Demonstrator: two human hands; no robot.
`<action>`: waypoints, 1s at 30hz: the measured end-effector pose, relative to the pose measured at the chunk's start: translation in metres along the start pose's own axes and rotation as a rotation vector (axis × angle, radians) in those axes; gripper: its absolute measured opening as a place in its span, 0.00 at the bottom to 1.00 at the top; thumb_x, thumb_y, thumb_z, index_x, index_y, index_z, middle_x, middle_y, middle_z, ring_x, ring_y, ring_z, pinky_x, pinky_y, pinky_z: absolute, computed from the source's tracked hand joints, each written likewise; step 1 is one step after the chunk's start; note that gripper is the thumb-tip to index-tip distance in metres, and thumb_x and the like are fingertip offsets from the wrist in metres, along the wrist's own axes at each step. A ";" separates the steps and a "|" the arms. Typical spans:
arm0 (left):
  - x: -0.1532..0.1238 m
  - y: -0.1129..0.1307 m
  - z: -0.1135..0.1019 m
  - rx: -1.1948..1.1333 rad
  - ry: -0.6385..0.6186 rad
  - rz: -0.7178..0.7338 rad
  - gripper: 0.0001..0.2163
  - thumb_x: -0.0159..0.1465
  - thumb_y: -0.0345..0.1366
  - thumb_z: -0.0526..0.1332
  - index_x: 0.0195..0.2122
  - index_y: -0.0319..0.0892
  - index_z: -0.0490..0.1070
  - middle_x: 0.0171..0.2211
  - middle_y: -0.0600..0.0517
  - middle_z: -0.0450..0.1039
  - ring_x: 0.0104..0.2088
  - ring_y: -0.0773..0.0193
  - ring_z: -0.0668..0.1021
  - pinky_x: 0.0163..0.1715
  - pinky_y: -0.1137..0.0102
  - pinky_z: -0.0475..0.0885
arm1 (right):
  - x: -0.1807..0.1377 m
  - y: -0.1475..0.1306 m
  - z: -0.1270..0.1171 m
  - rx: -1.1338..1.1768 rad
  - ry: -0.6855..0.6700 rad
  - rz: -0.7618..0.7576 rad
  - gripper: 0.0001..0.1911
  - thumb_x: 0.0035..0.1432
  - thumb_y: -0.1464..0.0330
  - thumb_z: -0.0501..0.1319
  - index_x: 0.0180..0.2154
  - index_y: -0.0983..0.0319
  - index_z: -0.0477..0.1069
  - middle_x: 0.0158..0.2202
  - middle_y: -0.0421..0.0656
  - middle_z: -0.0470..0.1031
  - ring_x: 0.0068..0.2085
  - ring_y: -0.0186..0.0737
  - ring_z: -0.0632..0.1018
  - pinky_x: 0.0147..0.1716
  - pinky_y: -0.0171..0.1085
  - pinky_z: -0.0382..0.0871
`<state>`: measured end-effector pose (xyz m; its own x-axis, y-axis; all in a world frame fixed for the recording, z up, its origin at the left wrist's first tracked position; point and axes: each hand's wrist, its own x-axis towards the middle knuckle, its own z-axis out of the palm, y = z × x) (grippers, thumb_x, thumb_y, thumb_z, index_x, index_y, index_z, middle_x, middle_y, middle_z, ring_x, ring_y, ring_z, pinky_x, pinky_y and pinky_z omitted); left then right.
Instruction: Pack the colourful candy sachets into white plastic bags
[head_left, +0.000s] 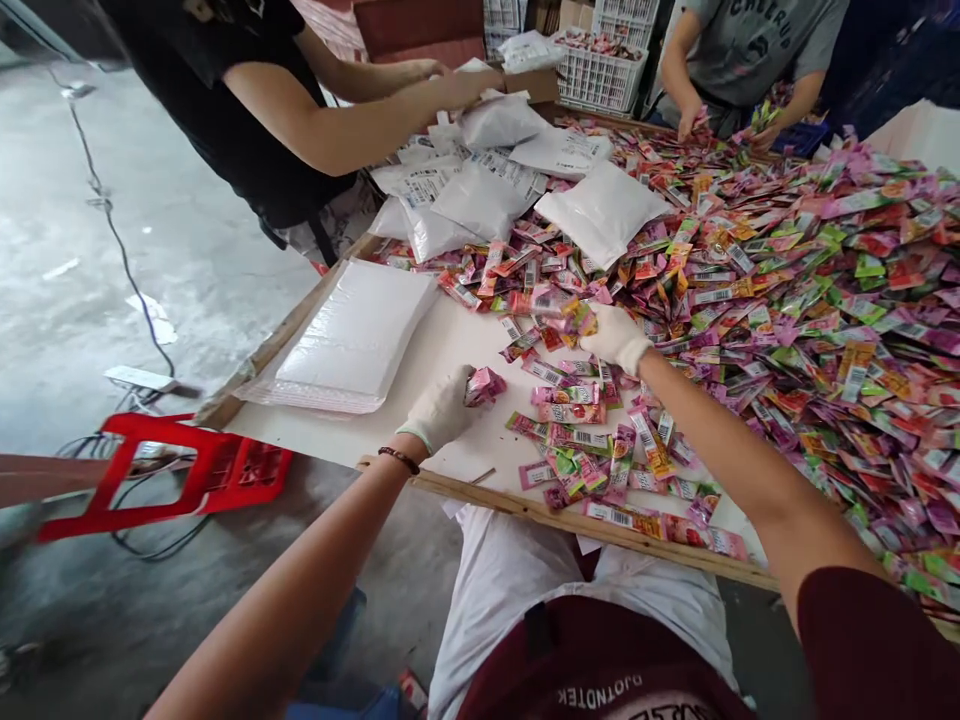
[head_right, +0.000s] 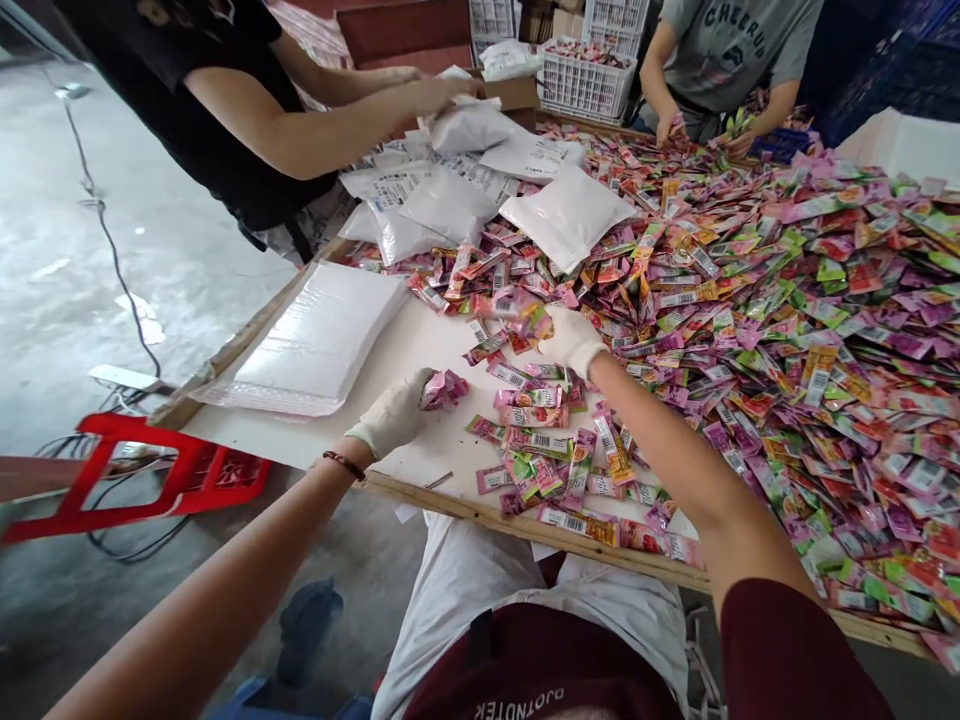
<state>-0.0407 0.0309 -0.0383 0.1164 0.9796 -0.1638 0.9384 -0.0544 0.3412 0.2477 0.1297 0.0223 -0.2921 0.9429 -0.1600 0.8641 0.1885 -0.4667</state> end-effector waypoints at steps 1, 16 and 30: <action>0.002 -0.002 0.002 -0.022 0.004 0.020 0.17 0.58 0.41 0.60 0.47 0.41 0.69 0.42 0.42 0.76 0.43 0.50 0.78 0.40 0.65 0.69 | -0.015 0.004 -0.002 0.055 -0.082 -0.034 0.20 0.55 0.68 0.64 0.50 0.66 0.72 0.41 0.46 0.80 0.35 0.38 0.77 0.36 0.35 0.72; 0.006 -0.008 0.009 -0.191 0.095 -0.017 0.13 0.53 0.48 0.62 0.29 0.44 0.71 0.30 0.49 0.74 0.33 0.58 0.75 0.34 0.68 0.69 | -0.087 0.021 0.073 -0.360 -0.186 -0.151 0.32 0.54 0.69 0.62 0.61 0.63 0.65 0.57 0.53 0.73 0.56 0.53 0.75 0.54 0.44 0.67; -0.029 0.093 0.023 0.079 -0.026 0.132 0.13 0.58 0.36 0.63 0.44 0.40 0.71 0.43 0.38 0.77 0.47 0.44 0.78 0.47 0.57 0.70 | -0.086 0.009 0.070 -0.368 -0.229 -0.041 0.26 0.54 0.67 0.64 0.55 0.62 0.67 0.48 0.52 0.78 0.47 0.50 0.79 0.42 0.40 0.69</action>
<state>0.0510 -0.0074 -0.0232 0.2476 0.9577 -0.1468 0.9371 -0.1982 0.2874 0.2523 0.0313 -0.0292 -0.3765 0.8554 -0.3557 0.9264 0.3486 -0.1424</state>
